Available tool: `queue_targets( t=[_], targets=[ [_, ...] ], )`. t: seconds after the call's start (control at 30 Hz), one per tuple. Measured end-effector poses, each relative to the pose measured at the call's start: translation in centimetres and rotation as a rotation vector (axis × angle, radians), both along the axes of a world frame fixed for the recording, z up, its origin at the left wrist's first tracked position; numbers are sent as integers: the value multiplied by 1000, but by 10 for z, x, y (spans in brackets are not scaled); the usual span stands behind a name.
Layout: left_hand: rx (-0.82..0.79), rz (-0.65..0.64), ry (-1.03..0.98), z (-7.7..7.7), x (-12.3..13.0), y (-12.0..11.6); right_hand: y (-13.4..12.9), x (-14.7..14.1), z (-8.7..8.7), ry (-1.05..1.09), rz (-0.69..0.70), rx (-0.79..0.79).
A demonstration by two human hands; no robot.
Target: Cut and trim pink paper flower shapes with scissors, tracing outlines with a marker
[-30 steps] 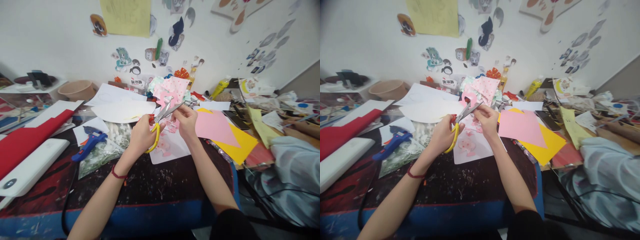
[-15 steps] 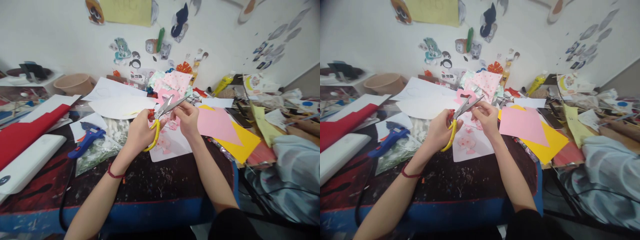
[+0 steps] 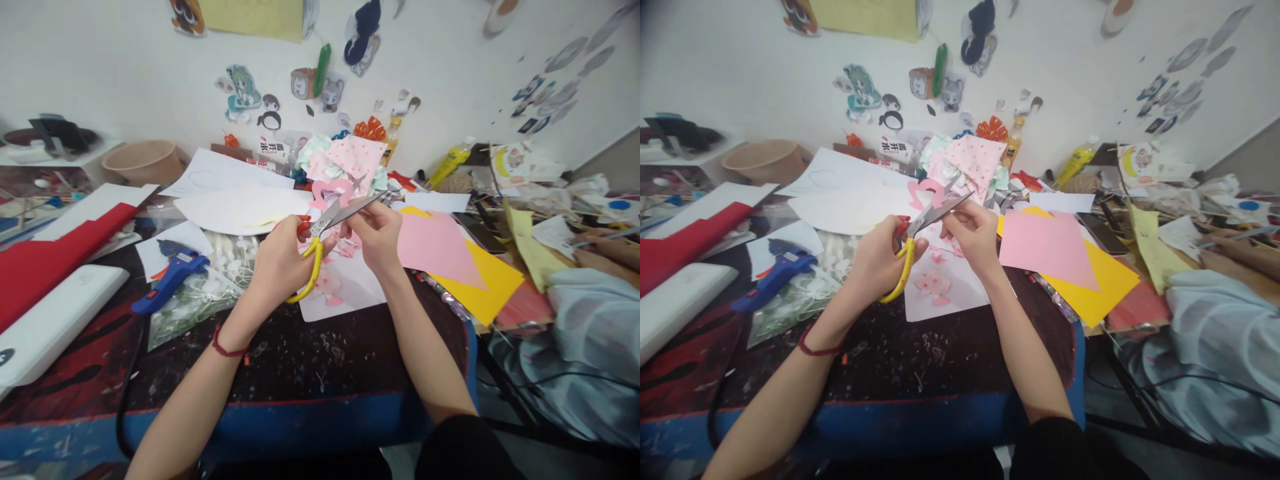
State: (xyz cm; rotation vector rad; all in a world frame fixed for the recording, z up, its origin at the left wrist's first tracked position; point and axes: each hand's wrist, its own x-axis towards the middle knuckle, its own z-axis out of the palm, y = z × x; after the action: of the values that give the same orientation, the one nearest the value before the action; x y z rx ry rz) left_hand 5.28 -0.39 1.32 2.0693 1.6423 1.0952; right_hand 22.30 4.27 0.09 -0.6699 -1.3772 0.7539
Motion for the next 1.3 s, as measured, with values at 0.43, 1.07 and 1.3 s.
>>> queue_targets(
  t=[0.43, 1.07, 1.3],
  targets=[
    [-24, 15, -17, 0, 0, 0, -1, -4, 0, 48, -2, -4],
    [-36, 13, -10, 0, 1, 0, -1, -3, 1, 72, -7, 27],
    [3, 30, 8, -3, 3, -2, 0, -4, 0, 61, -39, 18]
  ],
)
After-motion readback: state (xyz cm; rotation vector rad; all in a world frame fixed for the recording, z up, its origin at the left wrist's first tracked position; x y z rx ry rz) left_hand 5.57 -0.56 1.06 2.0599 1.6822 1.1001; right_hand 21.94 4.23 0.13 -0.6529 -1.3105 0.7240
